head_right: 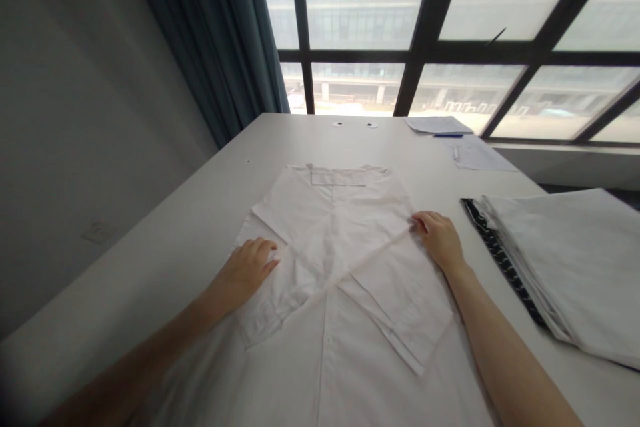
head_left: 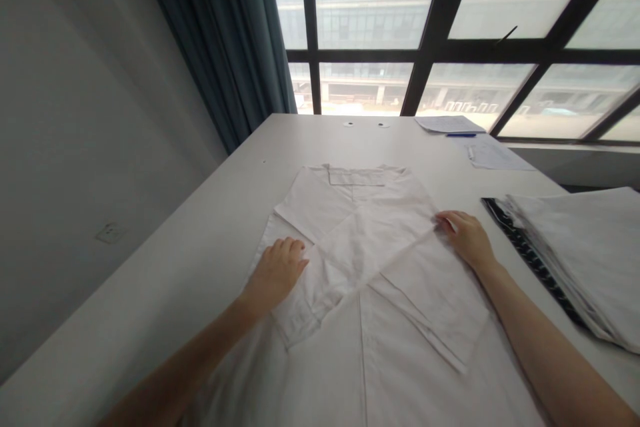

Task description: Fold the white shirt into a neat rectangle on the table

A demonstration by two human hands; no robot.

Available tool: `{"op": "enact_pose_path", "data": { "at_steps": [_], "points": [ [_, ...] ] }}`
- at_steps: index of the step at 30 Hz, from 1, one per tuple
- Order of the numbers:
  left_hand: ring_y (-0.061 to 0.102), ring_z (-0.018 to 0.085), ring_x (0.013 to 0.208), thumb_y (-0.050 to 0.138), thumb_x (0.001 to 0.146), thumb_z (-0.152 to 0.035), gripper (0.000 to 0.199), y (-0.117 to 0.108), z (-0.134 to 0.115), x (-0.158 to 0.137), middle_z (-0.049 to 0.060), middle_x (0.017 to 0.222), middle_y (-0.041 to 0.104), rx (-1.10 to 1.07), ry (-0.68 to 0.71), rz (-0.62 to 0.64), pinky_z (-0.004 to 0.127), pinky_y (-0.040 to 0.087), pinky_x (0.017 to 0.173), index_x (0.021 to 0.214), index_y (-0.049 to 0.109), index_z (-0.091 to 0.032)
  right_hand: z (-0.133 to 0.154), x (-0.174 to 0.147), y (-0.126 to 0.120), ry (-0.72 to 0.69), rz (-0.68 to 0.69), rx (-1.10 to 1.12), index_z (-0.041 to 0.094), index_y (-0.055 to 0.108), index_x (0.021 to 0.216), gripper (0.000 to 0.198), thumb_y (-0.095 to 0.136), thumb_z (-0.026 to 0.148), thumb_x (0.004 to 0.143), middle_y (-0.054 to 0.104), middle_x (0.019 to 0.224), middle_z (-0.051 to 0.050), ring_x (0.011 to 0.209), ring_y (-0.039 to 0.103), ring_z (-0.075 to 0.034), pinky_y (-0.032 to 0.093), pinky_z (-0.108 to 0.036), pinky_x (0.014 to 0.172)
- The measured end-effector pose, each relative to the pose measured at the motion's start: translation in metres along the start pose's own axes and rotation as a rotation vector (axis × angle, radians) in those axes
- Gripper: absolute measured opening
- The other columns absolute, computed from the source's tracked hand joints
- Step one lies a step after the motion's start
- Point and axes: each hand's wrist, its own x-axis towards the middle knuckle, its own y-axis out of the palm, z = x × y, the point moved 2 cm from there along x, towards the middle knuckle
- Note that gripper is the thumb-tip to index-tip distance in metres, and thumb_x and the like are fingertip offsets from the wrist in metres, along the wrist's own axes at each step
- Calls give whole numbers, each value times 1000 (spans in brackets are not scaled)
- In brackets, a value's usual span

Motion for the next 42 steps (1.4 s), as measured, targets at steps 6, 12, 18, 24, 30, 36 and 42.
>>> {"op": "enact_pose_path", "data": {
  "at_steps": [6, 12, 18, 24, 30, 36, 42],
  "points": [
    [57, 22, 87, 40, 96, -30, 23, -4, 17, 4, 8, 89, 64, -25, -5, 199, 33, 40, 76, 90, 58, -17, -2, -1, 4, 19, 13, 7, 17, 69, 95, 27, 45, 29, 90, 72, 94, -11, 85, 66, -27, 48, -40, 82],
    [58, 22, 86, 38, 97, -25, 23, -11, 18, 2, 9, 89, 65, 13, -11, 243, 33, 37, 74, 91, 58, -16, -1, -1, 2, 73, -16, 26, 20, 70, 93, 28, 45, 32, 90, 73, 93, -9, 82, 68, -26, 49, -39, 79],
    [57, 23, 91, 37, 97, -21, 22, -10, 15, -4, 10, 96, 64, 110, 27, 195, 34, 36, 80, 94, 58, -16, -3, -4, 4, 55, -3, -65, 19, 70, 103, 31, 45, 33, 92, 73, 103, -10, 91, 68, -26, 46, -40, 87],
    [55, 26, 93, 44, 95, -24, 17, -13, 10, -3, 11, 96, 61, 184, -22, 154, 37, 39, 80, 96, 59, -15, 6, -4, 5, 58, 30, -182, 20, 70, 100, 30, 42, 30, 93, 73, 105, -9, 97, 67, -23, 37, -44, 98],
    [52, 24, 108, 50, 93, -21, 20, -7, -28, -5, 10, 113, 57, 15, 232, -12, 39, 38, 95, 111, 56, -19, 19, -4, 11, -87, 121, -176, 19, 59, 124, 39, 33, 30, 96, 61, 129, -10, 121, 54, -20, 30, -43, 106],
    [24, 25, 142, 45, 96, -31, 49, 14, -43, -17, 8, 154, 28, -134, 513, 65, 46, 20, 113, 144, 32, -31, 17, -7, 23, 64, 380, -228, 30, 37, 144, 50, 21, 42, 98, 37, 150, -3, 138, 34, -21, 27, -53, 109],
    [14, 27, 145, 44, 97, -36, 52, 19, -35, -19, 6, 159, 10, -207, 575, 107, 51, 14, 114, 145, 28, -41, 15, -6, 23, 135, 466, -245, 28, 30, 148, 55, 19, 45, 97, 28, 155, -3, 142, 25, -22, 26, -52, 110]
  ]
}}
